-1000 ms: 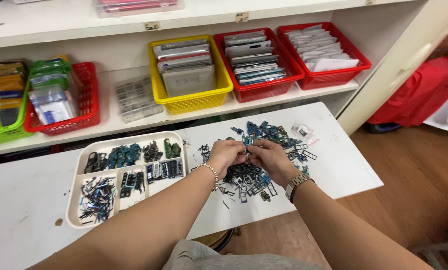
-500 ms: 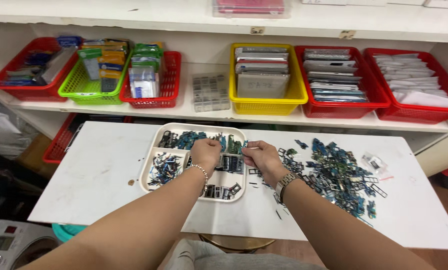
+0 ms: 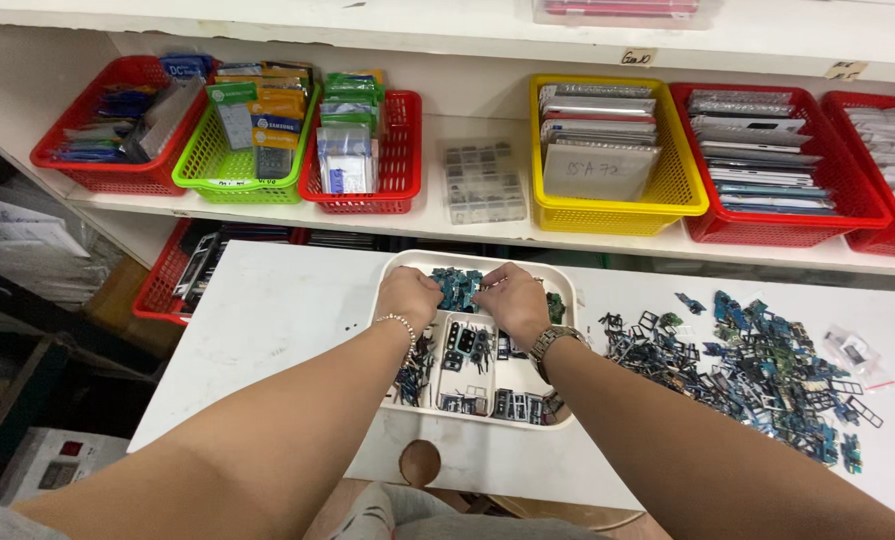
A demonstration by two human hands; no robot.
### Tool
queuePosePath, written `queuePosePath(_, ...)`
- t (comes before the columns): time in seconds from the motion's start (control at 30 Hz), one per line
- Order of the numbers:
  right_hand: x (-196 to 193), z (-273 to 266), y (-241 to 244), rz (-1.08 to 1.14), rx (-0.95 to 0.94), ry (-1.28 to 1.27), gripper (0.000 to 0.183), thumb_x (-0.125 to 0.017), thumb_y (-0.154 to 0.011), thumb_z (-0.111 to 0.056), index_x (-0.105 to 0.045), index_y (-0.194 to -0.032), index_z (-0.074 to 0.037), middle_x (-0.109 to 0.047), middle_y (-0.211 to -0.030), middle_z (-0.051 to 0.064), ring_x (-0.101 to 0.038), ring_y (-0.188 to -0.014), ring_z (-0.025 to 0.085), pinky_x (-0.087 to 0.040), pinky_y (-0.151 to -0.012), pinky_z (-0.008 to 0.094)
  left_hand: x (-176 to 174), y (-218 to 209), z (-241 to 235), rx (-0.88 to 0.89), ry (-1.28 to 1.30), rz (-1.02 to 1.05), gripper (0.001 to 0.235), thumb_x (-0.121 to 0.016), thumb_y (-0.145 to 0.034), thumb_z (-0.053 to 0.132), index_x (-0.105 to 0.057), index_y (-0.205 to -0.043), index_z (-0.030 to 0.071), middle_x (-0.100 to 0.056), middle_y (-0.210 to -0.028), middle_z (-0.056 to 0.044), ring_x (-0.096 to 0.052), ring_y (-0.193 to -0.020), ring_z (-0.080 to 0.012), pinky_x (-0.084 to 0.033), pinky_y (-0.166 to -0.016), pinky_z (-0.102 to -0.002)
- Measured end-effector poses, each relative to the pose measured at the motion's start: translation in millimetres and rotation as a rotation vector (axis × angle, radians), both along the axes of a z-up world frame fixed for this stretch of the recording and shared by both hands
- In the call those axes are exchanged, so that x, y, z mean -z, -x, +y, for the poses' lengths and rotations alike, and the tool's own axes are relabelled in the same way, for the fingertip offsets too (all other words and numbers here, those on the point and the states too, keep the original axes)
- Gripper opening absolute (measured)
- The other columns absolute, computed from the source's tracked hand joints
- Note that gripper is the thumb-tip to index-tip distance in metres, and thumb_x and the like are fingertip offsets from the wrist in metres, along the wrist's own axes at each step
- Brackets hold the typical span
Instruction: The person sorts small electronic components from a pile on a white table into compartments of a white tray. The person picks up components one by one and places them into the tray sections.
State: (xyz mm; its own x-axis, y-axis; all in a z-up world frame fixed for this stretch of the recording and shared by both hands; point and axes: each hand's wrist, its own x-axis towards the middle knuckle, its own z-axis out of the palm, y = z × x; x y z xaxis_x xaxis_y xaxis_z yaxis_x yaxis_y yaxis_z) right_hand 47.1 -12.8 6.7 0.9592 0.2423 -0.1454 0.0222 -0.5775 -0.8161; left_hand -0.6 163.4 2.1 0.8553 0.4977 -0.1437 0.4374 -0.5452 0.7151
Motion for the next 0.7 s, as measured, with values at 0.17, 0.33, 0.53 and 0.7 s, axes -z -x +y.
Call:
queuePosePath(0.17, -1, 14, 4, 0.012, 0.037, 0.016, 0.029, -0.075, -0.081, -0.010, -0.069, -0.108, -0.004, -0.073, -0.082, 0.007, -0.071, -0.064, 0.019, -0.057, -0.060, 0.034, -2, 2, 2, 0.072, -0.060, 0.018, 0.012, -0.079, -0.077, 0.020, -0.080, -0.085, 0.011, -0.077, -0.099, -0.012, -0.070, -0.101, -0.0287, -0.054, -0.096, -0.038)
queuePosePath(0.33, -3, 13, 5, -0.071, 0.060, 0.107, 0.024, -0.074, -0.082, -0.015, -0.073, -0.105, -0.007, -0.075, -0.083, 0.007, -0.072, -0.070, 0.020, -0.057, -0.069, 0.034, -1, 0, -7, 0.034, -0.118, -0.066, 0.011, -0.079, -0.076, 0.020, -0.078, -0.083, 0.012, -0.076, -0.095, -0.010, -0.068, -0.098, -0.0300, -0.054, -0.090, -0.042)
queuePosePath(0.53, -9, -15, 10, -0.091, 0.110, 0.048, 0.022, -0.072, -0.087, -0.020, -0.073, -0.105, -0.007, -0.076, -0.084, 0.008, -0.073, -0.076, 0.019, -0.057, -0.073, 0.035, -14, -14, -51, 0.060, -0.060, -0.134, 0.009, -0.076, -0.079, 0.020, -0.078, -0.083, 0.012, -0.076, -0.089, -0.008, -0.072, -0.091, -0.0284, -0.057, -0.082, -0.042)
queuePosePath(0.7, -18, -61, 21, -0.070, 0.174, 0.012, 0.024, -0.071, -0.089, -0.022, -0.072, -0.108, -0.007, -0.076, -0.084, 0.008, -0.072, -0.076, 0.019, -0.056, -0.073, 0.033, -27, -18, -109, 0.165, 0.015, -0.172, 0.009, -0.074, -0.081, 0.021, -0.078, -0.084, 0.012, -0.078, -0.086, -0.007, -0.074, -0.086, -0.0256, -0.058, -0.081, -0.039)
